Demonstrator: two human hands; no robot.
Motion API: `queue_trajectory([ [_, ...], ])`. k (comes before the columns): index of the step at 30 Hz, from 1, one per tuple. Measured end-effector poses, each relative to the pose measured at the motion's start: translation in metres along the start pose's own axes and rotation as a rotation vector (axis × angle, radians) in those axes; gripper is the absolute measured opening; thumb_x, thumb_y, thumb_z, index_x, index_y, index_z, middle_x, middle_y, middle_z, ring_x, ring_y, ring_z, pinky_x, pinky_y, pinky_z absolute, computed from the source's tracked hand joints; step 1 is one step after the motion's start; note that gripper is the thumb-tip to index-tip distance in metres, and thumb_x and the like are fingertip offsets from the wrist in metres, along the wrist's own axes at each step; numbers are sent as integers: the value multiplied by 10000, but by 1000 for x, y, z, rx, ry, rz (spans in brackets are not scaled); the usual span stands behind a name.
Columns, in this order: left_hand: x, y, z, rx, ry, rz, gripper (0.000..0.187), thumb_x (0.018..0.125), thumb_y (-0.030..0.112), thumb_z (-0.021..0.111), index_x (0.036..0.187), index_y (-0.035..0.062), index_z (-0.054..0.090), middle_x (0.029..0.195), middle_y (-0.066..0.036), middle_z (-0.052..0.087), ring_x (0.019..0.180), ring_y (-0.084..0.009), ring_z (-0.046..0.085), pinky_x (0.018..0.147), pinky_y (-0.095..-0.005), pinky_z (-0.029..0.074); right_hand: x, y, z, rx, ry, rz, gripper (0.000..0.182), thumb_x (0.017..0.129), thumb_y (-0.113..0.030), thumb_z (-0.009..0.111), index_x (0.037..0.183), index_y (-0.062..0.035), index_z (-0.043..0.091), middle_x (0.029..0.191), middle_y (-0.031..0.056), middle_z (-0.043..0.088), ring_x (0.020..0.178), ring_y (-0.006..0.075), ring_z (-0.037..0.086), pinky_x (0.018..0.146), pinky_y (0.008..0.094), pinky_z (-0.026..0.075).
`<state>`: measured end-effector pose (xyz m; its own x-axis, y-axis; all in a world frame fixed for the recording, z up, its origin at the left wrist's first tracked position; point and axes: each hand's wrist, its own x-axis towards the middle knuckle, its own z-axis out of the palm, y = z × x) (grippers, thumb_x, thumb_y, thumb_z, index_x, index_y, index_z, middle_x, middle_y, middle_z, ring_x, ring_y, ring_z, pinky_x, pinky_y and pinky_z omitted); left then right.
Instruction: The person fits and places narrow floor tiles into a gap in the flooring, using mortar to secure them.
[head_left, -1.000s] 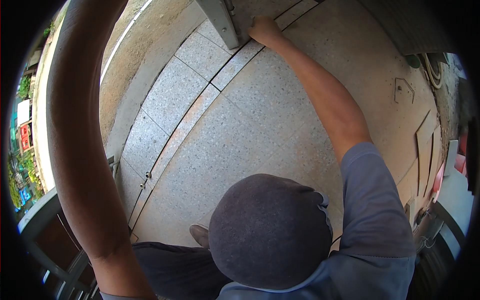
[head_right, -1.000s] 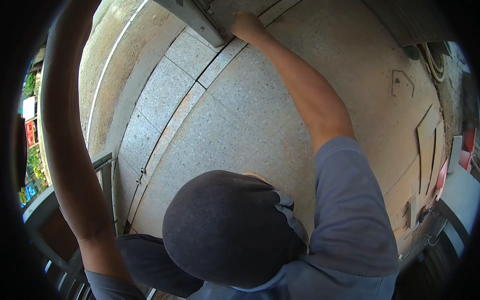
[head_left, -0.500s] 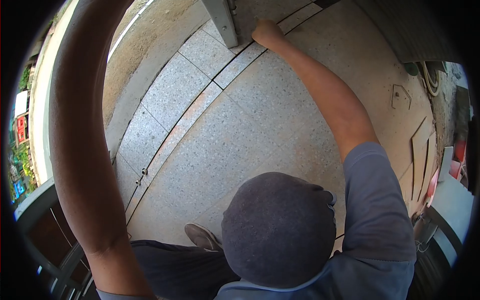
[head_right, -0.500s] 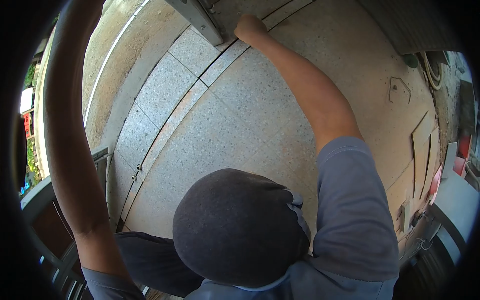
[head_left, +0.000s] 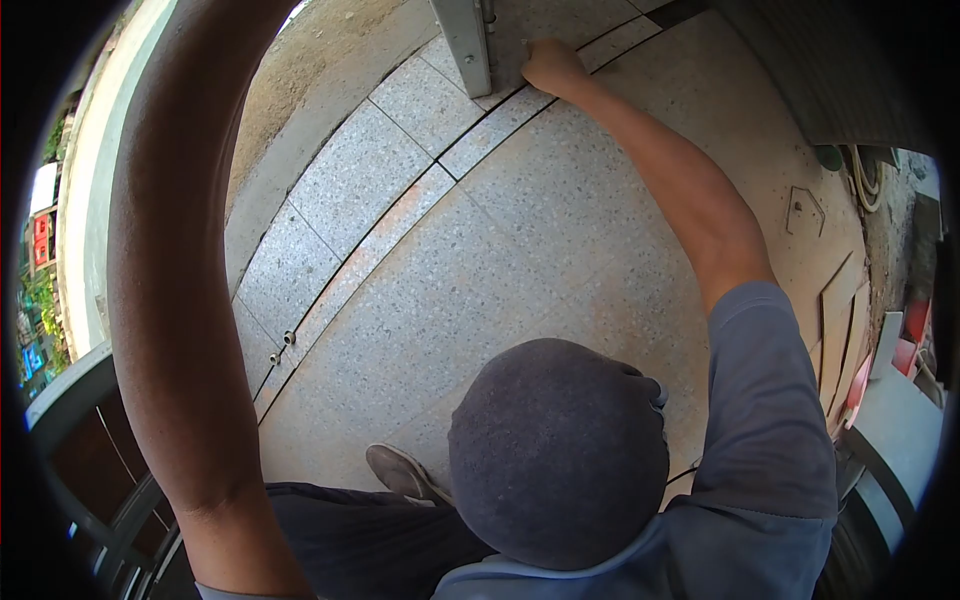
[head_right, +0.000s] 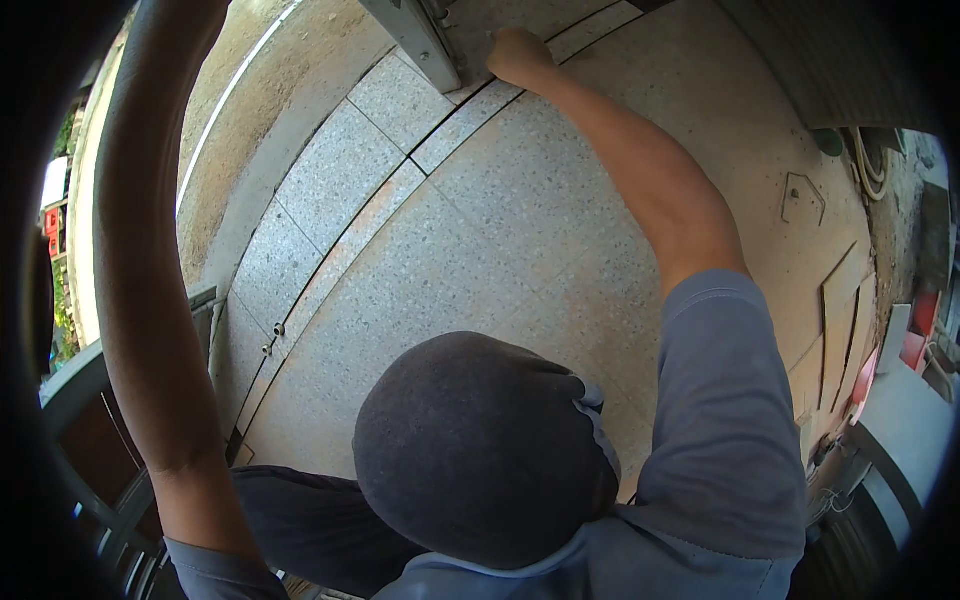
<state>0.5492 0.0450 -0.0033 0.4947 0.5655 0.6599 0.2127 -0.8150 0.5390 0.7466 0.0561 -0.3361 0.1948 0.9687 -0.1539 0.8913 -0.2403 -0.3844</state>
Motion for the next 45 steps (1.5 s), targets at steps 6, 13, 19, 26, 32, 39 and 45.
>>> queue_trajectory([
  [6,-2,-1,4,-31,2,21,384,836,149,647,1151,-64,592,950,-163,645,875,-254,669,741,-365,558,-2,0,9,66,123,-9,292,817,-118,593,1035,13,737,1057,252,717,1034,412,687,910,470,555],
  [13,-1,-2,5,-58,13,32,383,837,144,643,1151,-67,587,957,-165,642,881,-254,666,752,-367,555,10,23,-15,-25,-105,-311,189,797,-121,644,944,-19,704,932,252,699,885,406,679,778,479,521],
  [19,1,-3,6,-85,25,43,382,838,141,640,1152,-70,582,963,-166,639,886,-253,663,761,-368,553,10,6,-6,160,87,34,183,770,-103,645,829,67,679,706,266,657,645,364,679,667,482,524],
  [26,4,5,4,-100,39,23,381,839,137,636,1152,-73,576,970,-167,636,893,-252,660,772,-369,551,31,25,-85,96,147,-31,252,850,-185,655,788,57,690,658,150,655,523,217,616,509,354,487],
  [32,8,4,4,-16,57,-70,397,859,176,655,1168,-59,574,996,-161,639,911,-244,652,809,-367,532,-76,49,-154,105,-608,405,78,721,-18,667,700,56,682,551,89,575,410,125,482,367,291,344],
  [39,12,15,11,-20,58,-173,404,868,197,678,1162,-59,573,995,-167,637,929,-247,643,808,-365,527,-129,131,-117,-20,-736,606,114,752,-64,714,735,49,717,599,120,618,446,148,532,396,307,392],
  [45,17,9,25,34,149,-48,363,876,156,665,1150,-62,570,1010,-167,612,914,-247,627,810,-368,519,-114,97,-131,-194,186,5,349,841,-357,742,852,-8,745,726,112,677,665,128,644,600,322,523],
])
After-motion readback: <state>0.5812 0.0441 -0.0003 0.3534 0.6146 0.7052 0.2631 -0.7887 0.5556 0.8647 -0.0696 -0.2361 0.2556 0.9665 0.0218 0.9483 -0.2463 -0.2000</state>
